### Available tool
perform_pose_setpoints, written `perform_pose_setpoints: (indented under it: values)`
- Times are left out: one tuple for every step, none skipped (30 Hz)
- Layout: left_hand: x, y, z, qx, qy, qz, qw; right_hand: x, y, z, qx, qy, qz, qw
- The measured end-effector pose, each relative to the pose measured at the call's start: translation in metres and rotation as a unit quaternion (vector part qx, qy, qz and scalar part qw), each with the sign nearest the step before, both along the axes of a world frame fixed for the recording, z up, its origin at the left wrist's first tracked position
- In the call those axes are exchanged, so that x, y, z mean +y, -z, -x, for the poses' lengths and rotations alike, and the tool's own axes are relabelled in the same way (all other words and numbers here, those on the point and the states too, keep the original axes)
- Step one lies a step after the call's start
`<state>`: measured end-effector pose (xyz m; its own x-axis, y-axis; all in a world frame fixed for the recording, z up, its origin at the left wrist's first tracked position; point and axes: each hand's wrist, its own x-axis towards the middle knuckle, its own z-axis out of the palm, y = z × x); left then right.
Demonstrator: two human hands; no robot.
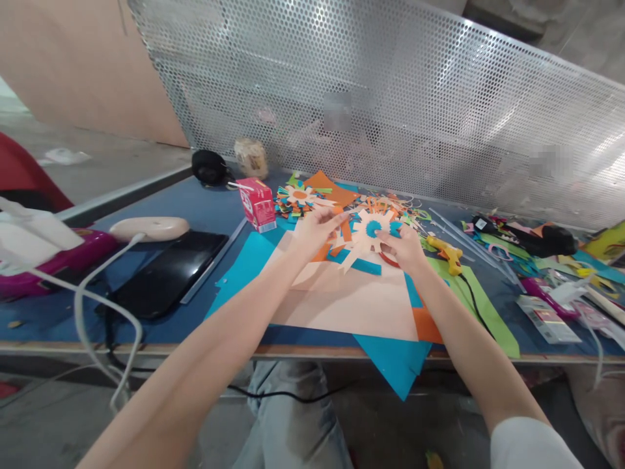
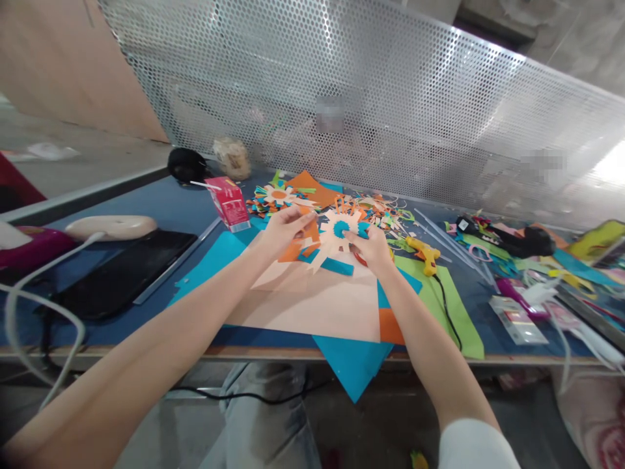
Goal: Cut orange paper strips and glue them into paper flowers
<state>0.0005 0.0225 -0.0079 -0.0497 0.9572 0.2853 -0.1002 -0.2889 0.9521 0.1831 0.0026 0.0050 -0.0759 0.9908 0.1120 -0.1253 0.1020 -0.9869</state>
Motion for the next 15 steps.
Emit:
perform_pose_setpoints:
  values:
    - [0.002,-0.0002,0.0022,-0.011,-0.016,-0.001,1.0,-0.0001,-0.001,-0.0002,0.005,0.002,0.003,1.0]
    - [0.0035,-0.0007,0.0041,-0.027,-0.028,0.002,0.999,-0.0001,-0.0013,-0.0003,0.006,0.001,0.007,1.0]
    - [0.0044,-0.0013,0.0054,-0.048,-0.033,0.009,0.998,0.0,-0.0008,-0.0004,0.005,-0.002,0.011,1.0]
    - [0.0048,-0.0017,0.0061,-0.07,-0.03,0.019,0.997,0.0001,0.0002,-0.0003,0.002,-0.006,0.014,1.0]
    - [0.005,-0.0018,0.006,-0.088,-0.02,0.027,0.996,0.0003,0.0016,-0.0002,-0.002,-0.012,0.016,1.0]
    - [0.0049,-0.0014,0.0054,-0.1,-0.005,0.033,0.994,0.0004,0.003,0.0,-0.008,-0.017,0.015,1.0]
    - [0.0048,-0.0007,0.0044,-0.104,0.014,0.036,0.994,0.0004,0.0041,0.0,-0.015,-0.021,0.014,1.0]
    - [0.0045,0.0002,0.0031,-0.105,0.036,0.038,0.993,0.0005,0.0049,0.0,-0.023,-0.02,0.014,0.999]
    - [0.0041,0.0011,0.0018,-0.106,0.058,0.042,0.992,0.0006,0.0052,-0.0002,-0.031,-0.014,0.014,0.999]
    - [0.0034,0.0018,0.0005,-0.108,0.079,0.049,0.99,0.0009,0.0052,-0.0005,-0.039,-0.003,0.014,0.999]
    - [0.0026,0.0021,-0.0007,-0.113,0.098,0.058,0.987,0.0012,0.0049,-0.0011,-0.048,0.01,0.014,0.999]
    - [0.0016,0.002,-0.0016,-0.118,0.113,0.069,0.984,0.0017,0.0045,-0.0018,-0.056,0.022,0.013,0.998]
    - [0.0004,0.0014,-0.0022,-0.118,0.126,0.08,0.982,0.0024,0.0042,-0.0026,-0.062,0.032,0.012,0.997]
    - [-0.0008,0.0005,-0.0027,-0.115,0.136,0.09,0.98,0.0031,0.004,-0.0035,-0.067,0.04,0.01,0.997]
    - [-0.002,-0.0007,-0.003,-0.109,0.142,0.097,0.979,0.0038,0.004,-0.0044,-0.071,0.046,0.006,0.996]
